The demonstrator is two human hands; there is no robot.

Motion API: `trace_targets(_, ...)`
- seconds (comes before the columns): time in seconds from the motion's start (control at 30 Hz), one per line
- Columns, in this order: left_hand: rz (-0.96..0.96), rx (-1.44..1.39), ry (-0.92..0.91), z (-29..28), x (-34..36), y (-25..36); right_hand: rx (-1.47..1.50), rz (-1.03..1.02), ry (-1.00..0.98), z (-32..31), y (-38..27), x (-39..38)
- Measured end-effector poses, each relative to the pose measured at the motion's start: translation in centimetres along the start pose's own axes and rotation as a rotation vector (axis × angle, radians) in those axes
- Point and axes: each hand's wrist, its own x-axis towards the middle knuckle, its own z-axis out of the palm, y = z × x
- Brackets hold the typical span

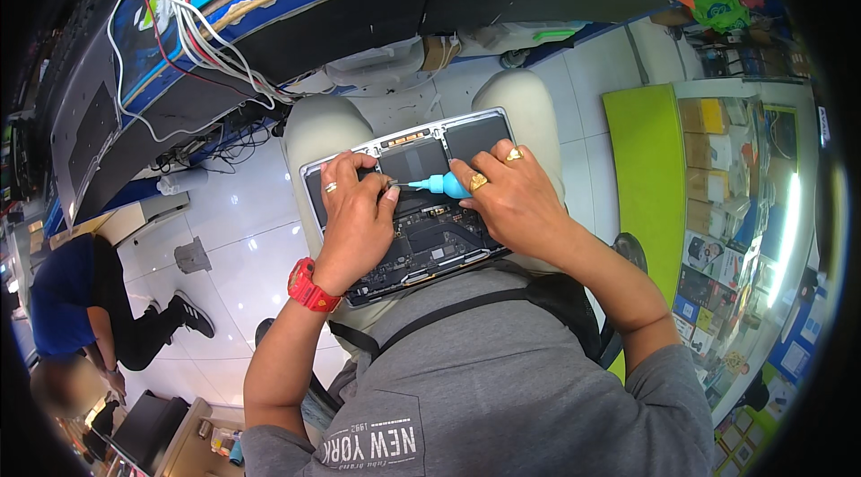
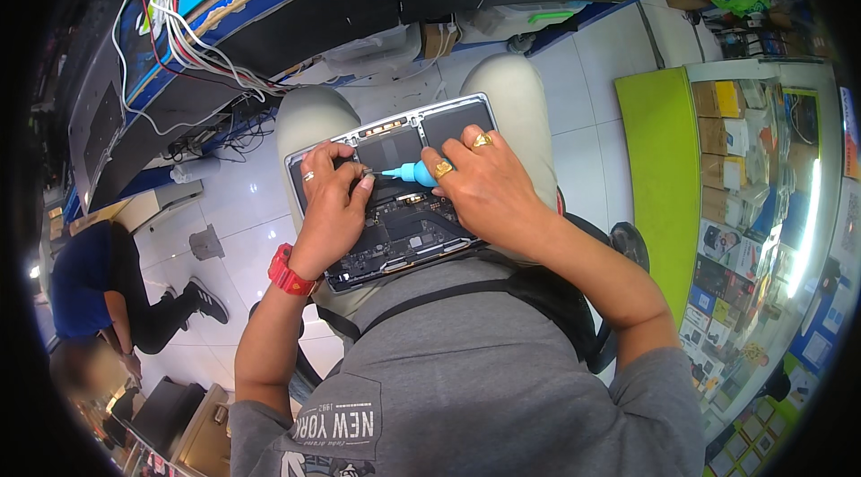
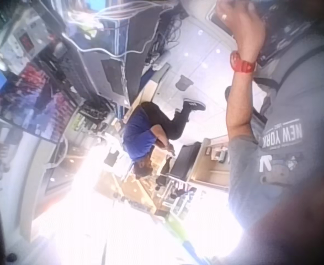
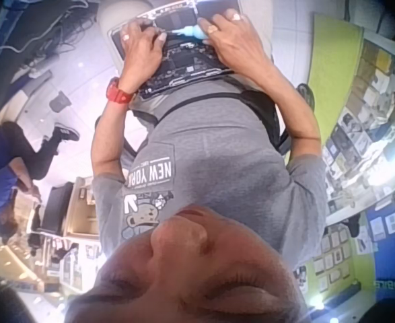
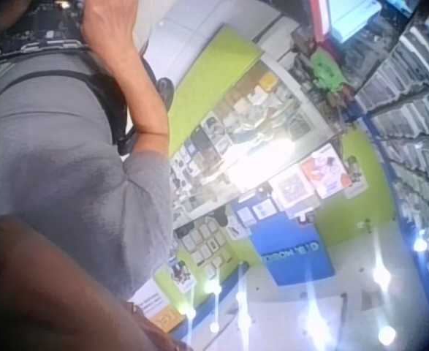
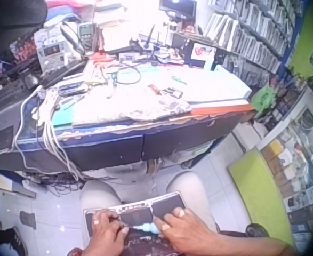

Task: The person cleans and reassembles internal components of a laptop by applying liquid from a small bottle, using a brush, and manipulating parts with a screwdriver and tweezers.

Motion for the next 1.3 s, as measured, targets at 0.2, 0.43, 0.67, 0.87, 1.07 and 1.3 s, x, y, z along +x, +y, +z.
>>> trace_targets(0.2,0.0,0.0,-0.004,-0.1,0.0,0.0,0.006,0.001,0.004,-0.1,0.4,-0.2)
trace_targets(0.43,0.019,-0.005,-0.006,-0.1,-0.1,-0.4,-0.011,-0.007,-0.003,-0.3,0.7,0.0)
trace_targets(0.67,0.01,-0.011,-0.012,-0.1,-0.1,-0.4,-0.02,-0.01,-0.008,-0.3,0.9,0.2)
trace_targets(0.87,0.02,-0.004,-0.016,-0.1,-0.2,-0.4,-0.041,-0.033,0.007,-0.8,1.1,0.5)
trace_targets(1.07,0.042,0.014,-0.004,0.1,-0.2,-0.7,-0.048,-0.057,0.003,-0.7,1.1,0.9)
trace_targets(1.3,0.043,0.025,-0.008,0.1,-0.2,-0.7,-0.039,-0.053,-0.006,-0.7,1.1,0.8)
